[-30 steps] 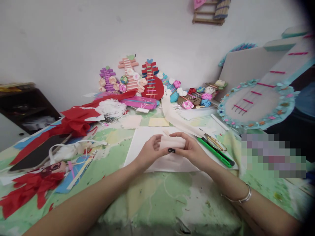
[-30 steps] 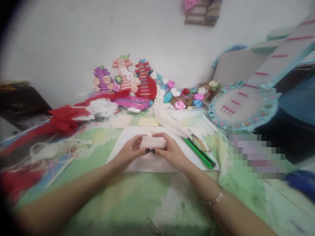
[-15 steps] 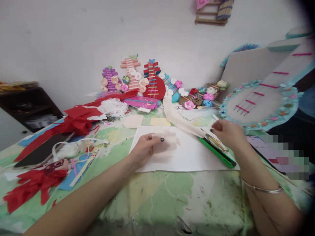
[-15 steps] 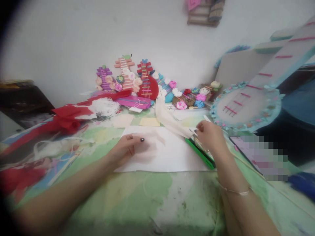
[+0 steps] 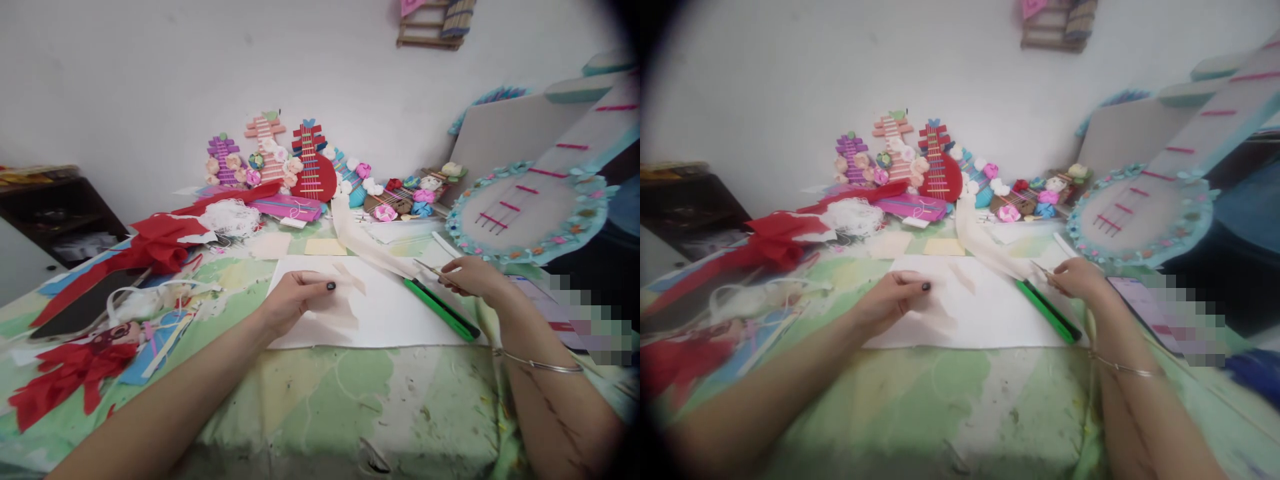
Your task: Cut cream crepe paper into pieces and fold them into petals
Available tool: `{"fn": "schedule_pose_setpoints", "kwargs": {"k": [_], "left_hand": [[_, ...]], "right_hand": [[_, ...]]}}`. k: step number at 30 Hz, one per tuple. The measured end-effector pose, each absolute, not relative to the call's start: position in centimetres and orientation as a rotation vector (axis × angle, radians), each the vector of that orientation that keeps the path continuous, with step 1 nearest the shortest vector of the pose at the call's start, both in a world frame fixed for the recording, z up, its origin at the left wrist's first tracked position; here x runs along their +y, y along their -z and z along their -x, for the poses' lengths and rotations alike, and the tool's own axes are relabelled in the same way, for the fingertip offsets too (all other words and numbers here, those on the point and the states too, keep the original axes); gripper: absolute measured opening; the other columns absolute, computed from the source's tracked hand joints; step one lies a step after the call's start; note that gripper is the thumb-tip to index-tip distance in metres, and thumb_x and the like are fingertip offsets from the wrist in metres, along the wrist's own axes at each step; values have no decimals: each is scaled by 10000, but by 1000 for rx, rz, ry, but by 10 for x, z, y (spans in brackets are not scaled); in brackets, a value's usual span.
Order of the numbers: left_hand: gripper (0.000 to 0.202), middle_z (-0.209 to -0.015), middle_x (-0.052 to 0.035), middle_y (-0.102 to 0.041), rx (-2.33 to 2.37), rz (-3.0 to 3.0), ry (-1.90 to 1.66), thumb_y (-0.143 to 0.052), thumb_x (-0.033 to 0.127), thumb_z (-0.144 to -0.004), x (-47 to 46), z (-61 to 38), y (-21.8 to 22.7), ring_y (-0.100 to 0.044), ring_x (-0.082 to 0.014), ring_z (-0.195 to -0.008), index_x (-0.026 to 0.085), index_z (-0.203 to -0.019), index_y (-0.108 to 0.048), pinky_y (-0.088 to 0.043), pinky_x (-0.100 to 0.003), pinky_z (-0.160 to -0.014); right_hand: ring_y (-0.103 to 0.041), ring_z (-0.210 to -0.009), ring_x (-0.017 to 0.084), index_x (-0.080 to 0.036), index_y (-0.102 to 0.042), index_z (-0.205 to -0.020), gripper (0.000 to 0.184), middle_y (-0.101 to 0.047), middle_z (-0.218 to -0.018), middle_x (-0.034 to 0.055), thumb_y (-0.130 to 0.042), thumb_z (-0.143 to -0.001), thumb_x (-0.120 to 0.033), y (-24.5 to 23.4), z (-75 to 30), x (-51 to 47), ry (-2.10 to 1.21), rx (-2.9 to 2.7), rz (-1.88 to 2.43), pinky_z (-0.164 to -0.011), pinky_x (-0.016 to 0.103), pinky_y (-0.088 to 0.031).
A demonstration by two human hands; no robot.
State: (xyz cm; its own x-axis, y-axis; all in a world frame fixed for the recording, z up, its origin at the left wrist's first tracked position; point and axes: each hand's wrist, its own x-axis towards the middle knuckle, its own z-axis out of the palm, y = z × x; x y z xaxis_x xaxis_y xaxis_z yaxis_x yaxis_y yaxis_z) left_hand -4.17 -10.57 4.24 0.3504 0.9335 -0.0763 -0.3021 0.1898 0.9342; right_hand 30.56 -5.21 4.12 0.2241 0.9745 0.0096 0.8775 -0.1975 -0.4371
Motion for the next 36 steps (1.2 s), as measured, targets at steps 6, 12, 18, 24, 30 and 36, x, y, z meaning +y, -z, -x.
{"fn": "schedule_pose_setpoints", "kwargs": {"k": [6,12,18,24,30,36], "left_hand": [[129,-696,-69,-726,795,-1151,-897,-788,188,-594,-105,53,-52,-643,-149,-635,120,-698,-753,-486,-221,-618],[107,-689,-79,-720,799,-1223,-872,-771,173,-594,-104,65,-61,-647,-173,-598,123,-669,-714,-476,-234,-546],[131,-900,-131,-730,774,-1246,-866,-756,153,-608,-104,68,-61,-670,-231,-772,122,-605,-629,-487,-269,-619],[167,-863,-115,-728,780,-1221,-908,-762,160,-603,-103,66,-57,-663,-225,-769,120,-617,-601,-466,-259,-611],[169,-977,-143,-713,755,-1225,-884,-761,190,-632,-102,66,-54,-666,-214,-764,117,-635,-609,-468,-267,-623],[180,-983,-139,-713,743,-1236,-870,-768,202,-629,-100,67,-52,-662,-207,-744,120,-620,-609,-465,-263,-610]], "right_hand": [[-375,-423,82,-123,-593,-985,431,-444,-551,-16,-574,-786,-504,-69,-288,-75,-640,-1458,1721,-415,255,-304],[-314,-468,62,-144,-622,-858,485,-428,-655,-14,-664,-684,-595,-58,-207,-102,-1391,-1483,840,-423,237,-230],[-336,-399,52,-149,-511,-733,463,-382,-521,-56,-614,-738,-600,-38,-172,-122,-1561,-1860,844,-387,200,-235],[-343,-394,51,-146,-497,-718,497,-368,-503,-61,-572,-745,-636,-38,-172,-123,-1534,-1956,822,-368,187,-246],[-340,-380,48,-154,-502,-687,442,-362,-483,-68,-630,-723,-575,-32,-170,-121,-1564,-1919,847,-350,175,-252],[-315,-376,41,-156,-494,-644,414,-355,-489,-66,-655,-712,-531,-34,-168,-122,-1550,-1905,915,-341,177,-216]]}}
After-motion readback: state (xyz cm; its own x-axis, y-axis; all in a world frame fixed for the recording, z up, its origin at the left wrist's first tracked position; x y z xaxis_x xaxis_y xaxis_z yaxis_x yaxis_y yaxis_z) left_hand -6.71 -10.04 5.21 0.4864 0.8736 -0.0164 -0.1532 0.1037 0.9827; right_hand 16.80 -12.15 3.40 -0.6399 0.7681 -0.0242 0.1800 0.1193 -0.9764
